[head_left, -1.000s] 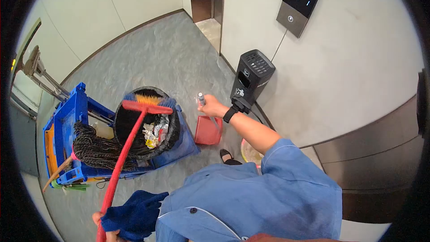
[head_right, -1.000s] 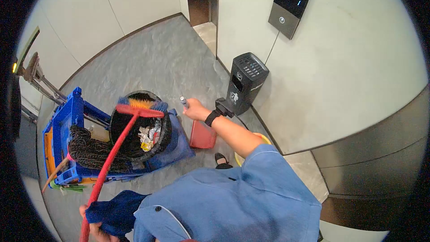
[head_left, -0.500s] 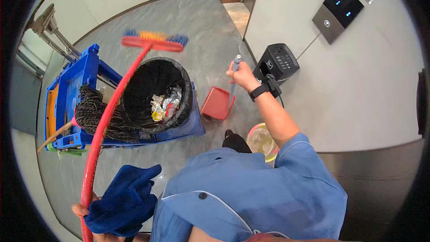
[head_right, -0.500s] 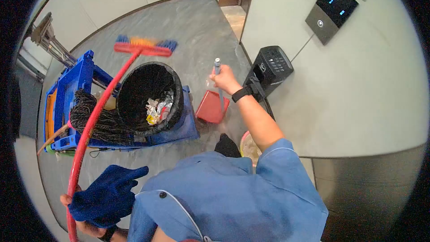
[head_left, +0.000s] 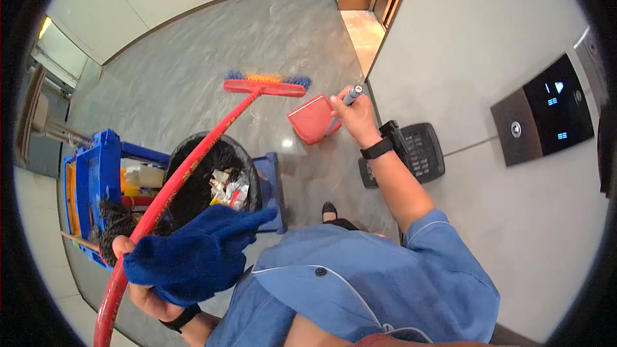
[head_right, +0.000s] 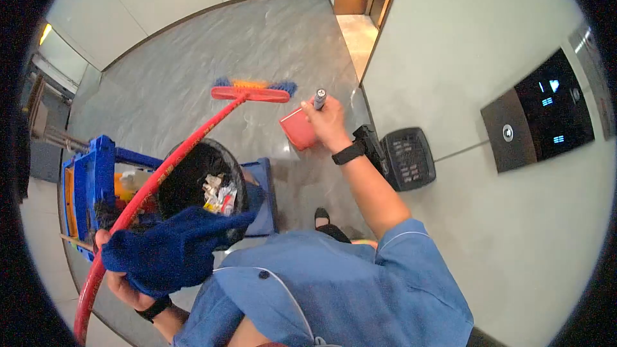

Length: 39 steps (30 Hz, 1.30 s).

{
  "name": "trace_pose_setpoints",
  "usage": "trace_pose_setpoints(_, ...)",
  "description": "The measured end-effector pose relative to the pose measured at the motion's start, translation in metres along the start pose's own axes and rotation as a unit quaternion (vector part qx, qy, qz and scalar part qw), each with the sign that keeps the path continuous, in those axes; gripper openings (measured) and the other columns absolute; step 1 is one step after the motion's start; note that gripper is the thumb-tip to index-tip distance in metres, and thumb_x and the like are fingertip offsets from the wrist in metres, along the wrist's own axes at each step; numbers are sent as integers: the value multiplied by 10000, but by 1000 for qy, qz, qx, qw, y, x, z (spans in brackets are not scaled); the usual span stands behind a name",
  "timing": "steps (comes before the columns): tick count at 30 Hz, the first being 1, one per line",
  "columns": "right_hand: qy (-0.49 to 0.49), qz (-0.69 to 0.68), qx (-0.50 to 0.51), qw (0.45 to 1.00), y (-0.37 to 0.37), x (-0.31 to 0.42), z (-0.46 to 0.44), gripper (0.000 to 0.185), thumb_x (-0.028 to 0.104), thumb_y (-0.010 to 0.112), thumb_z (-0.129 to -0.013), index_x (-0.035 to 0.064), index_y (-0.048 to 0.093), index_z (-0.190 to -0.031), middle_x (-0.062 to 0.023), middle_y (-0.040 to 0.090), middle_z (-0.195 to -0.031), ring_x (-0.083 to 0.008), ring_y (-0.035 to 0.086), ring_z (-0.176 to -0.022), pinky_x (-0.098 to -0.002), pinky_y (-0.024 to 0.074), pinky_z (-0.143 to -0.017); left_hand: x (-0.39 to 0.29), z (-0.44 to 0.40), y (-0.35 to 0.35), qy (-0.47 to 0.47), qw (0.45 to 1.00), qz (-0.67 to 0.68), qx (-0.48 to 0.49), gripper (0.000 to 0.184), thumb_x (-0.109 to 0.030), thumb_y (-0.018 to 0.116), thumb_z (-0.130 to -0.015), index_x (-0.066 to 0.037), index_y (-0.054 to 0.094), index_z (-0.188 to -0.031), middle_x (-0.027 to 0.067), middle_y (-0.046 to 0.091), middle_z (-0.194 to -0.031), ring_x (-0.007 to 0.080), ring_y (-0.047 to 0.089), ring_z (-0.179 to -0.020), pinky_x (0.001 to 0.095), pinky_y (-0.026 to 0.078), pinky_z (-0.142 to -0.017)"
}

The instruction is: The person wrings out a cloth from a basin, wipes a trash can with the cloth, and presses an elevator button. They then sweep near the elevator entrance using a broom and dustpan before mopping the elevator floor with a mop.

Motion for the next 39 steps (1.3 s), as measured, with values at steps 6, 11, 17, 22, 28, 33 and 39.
trace_pose_setpoints(6, 27, -57, 4, 998, -11, -10, -106, 190, 131, 647, -857, 55, 509, -750, 7, 489, -730, -100, 533, -638, -269, 525, -598, 57, -101, 92, -33, 998, 31, 47, 381, 55, 514, -697, -82, 462, -1048, 0, 519, -830, 106, 536, -724, 247, 478, -703)
trace_pose_setpoints(11, 42, -73, 5, 996, -1, -27, -208, 180, 127, 650, -857, 68, 509, -763, 10, 490, -742, -95, 523, -650, -274, 533, -592, 101, -203, 137, -34, 999, 26, -16, 354, 78, 523, -688, -85, 441, -990, -14, 494, -793, 88, 519, -713, 222, 464, -679)
trace_pose_setpoints(17, 85, -45, -22, 995, -1, -80, -332, 163, 103, 644, -859, 71, 515, -764, 22, 495, -708, -83, 522, -632, -269, 519, -566, 186, -349, 174, -44, 999, -23, 19, 319, 25, 544, -660, -53, 439, -951, 7, 468, -731, 97, 469, -633, 192, 390, -624)
trace_pose_setpoints(22, 63, -124, -68, 988, -8, -89, -420, 157, 87, 664, -836, 50, 526, -772, 6, 525, -625, -85, 519, -532, -238, 427, -485, 222, -454, 230, -59, 996, -60, 42, 282, 57, 529, -695, -62, 444, -936, -5, 458, -741, 88, 470, -667, 199, 396, -640)
trace_pose_setpoints(28, 92, -70, -67, 991, -38, -153, -542, 148, 82, 636, -858, 56, 519, -772, 3, 534, -681, -97, 542, -581, -253, 484, -539, 317, -573, 285, -72, 990, -105, 60, 271, 52, 520, -703, -75, 450, -932, -18, 468, -753, 96, 482, -691, 221, 415, -683)
trace_pose_setpoints(33, 39, 7, -108, 993, -69, -180, -639, 148, 107, 641, -833, 15, 527, -810, -60, 538, -663, -147, 535, -610, -305, 451, -580, 392, -639, 351, -91, 990, -91, 54, 262, 52, 505, -649, -55, 470, -886, 9, 487, -773, 110, 480, -691, 214, 409, -703)
trace_pose_setpoints(39, 34, 21, -154, 987, -98, -180, -781, 169, 117, 656, -833, 27, 529, -767, -20, 524, -618, -114, 503, -547, -278, 431, -519, 438, -761, 433, -123, 980, -118, 107, 249, 51, 512, -632, -57, 455, -849, 7, 483, -725, 109, 483, -667, 212, 409, -679)
Point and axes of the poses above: each hand's wrist, its own z-axis away from the middle knuckle, its own y-axis out of the palm, x = y × z, the point moved 8 cm from there along -z, towards the middle knuckle
